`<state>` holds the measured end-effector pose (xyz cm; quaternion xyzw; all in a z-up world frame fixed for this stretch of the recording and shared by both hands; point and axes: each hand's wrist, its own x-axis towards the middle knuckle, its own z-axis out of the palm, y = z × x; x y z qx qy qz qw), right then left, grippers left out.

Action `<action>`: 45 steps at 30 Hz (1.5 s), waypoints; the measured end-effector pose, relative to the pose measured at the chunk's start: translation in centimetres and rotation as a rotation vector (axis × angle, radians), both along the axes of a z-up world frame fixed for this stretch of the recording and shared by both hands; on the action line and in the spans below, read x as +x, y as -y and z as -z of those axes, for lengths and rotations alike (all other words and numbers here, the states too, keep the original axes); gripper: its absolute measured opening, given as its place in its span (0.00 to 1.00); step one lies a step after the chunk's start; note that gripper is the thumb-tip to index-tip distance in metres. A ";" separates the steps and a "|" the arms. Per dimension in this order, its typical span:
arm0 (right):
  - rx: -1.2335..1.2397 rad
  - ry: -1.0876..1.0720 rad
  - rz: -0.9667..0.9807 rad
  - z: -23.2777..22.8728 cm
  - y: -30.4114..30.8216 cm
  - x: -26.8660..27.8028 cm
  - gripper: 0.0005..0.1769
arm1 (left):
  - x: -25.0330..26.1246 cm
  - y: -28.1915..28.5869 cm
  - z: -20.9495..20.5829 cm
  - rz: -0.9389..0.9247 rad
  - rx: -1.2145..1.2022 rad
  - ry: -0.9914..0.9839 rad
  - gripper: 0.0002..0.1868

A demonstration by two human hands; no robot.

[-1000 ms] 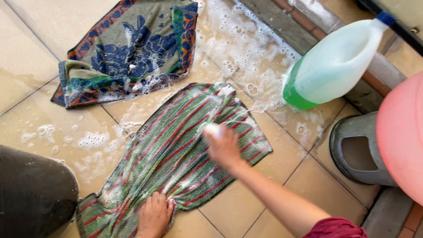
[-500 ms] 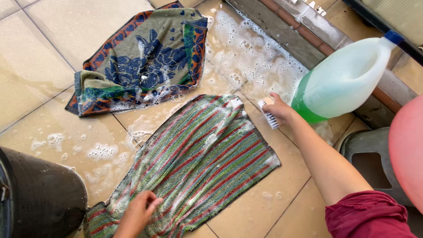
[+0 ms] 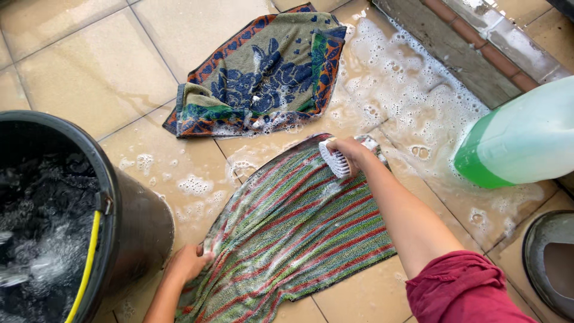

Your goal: The person washes two rugs on a tiled floor by applying soap, scrubbing with a brush, and rinsing them with water from a bucket before wringing them out.

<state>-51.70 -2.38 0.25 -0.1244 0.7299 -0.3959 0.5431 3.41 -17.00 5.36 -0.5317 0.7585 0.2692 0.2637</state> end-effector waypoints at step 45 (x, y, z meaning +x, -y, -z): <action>-0.060 -1.501 -0.549 -8.4 3.2 14.9 0.34 | -5.4 -18.8 3.3 0.398 -0.302 -0.794 0.10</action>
